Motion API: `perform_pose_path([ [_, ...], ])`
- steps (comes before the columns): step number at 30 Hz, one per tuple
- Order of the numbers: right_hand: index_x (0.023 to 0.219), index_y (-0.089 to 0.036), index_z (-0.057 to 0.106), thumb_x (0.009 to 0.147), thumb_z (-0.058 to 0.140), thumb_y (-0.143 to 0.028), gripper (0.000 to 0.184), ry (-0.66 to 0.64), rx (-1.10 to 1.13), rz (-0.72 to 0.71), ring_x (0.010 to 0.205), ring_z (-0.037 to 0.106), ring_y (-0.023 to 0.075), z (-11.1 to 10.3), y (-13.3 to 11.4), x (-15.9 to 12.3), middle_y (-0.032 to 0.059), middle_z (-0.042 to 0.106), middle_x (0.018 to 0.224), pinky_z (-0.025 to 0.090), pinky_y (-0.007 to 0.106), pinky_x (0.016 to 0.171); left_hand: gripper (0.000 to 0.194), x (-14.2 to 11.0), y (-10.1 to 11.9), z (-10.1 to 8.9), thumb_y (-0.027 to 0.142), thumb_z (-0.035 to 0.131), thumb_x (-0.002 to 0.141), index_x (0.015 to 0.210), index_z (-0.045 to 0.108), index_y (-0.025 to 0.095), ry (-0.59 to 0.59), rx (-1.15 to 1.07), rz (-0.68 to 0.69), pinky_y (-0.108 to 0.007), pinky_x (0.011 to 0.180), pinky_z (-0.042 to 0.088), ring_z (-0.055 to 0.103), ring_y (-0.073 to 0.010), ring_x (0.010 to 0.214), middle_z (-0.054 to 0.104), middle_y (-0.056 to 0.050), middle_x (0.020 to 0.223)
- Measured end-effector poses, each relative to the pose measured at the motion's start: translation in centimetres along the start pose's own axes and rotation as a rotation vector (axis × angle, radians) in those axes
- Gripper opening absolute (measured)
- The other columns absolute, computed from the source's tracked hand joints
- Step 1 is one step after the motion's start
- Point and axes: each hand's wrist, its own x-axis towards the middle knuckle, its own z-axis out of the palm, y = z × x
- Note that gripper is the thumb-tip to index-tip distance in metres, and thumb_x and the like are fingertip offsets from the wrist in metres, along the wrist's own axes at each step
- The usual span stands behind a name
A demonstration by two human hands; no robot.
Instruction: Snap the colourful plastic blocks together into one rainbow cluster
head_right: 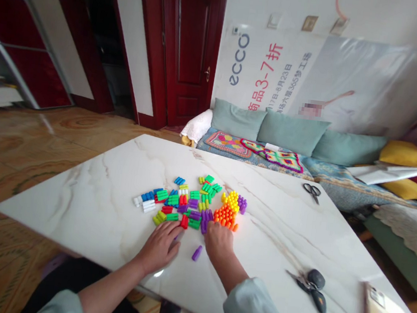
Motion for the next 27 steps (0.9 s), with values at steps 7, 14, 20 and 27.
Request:
perform_pose_path([
  [7,0.108,-0.02,0.062,0.081,0.059,-0.032,0.03,0.164,0.012,-0.102,0.065,0.064,0.0216,2.8,-0.5,0.7,0.0155,0.069,0.094,0.041,0.028,0.049,0.041,0.0,0.0,0.0,0.02,0.051,0.081,0.121,0.055,0.02,0.021,-0.01,0.014,-0.048,0.105,0.037,0.049,-0.0273,0.117,0.056,-0.01,0.125],
  [14,0.107,-0.017,0.062,0.085,0.042,-0.025,0.031,0.278,0.057,-0.11,0.056,0.061,0.019,5.0,-0.4,1.6,0.0179,0.068,0.09,0.038,0.028,0.044,0.041,-0.1,0.0,0.2,0.02,0.05,0.08,0.122,0.055,0.02,0.033,-0.001,0.018,-0.049,0.105,0.038,0.05,-0.0277,0.116,0.057,-0.01,0.124],
  [20,0.113,-0.014,0.06,0.083,0.043,-0.019,0.035,0.218,0.076,-0.098,0.063,0.064,0.0223,4.0,-0.7,1.2,0.0187,0.067,0.094,0.041,0.03,0.049,0.042,0.0,0.0,0.1,0.019,0.051,0.08,0.121,0.056,0.02,0.02,-0.002,0.015,-0.048,0.104,0.038,0.049,-0.0274,0.116,0.057,-0.01,0.124],
  [27,0.109,-0.015,0.06,0.083,0.053,-0.027,0.03,0.099,0.064,-0.067,0.075,0.067,0.0248,1.9,-1.0,0.7,0.015,0.067,0.099,0.043,0.029,0.055,0.04,0.0,0.1,0.0,0.02,0.051,0.08,0.12,0.057,0.02,0.03,-0.01,0.014,-0.049,0.104,0.039,0.05,-0.0277,0.115,0.058,-0.009,0.122],
])
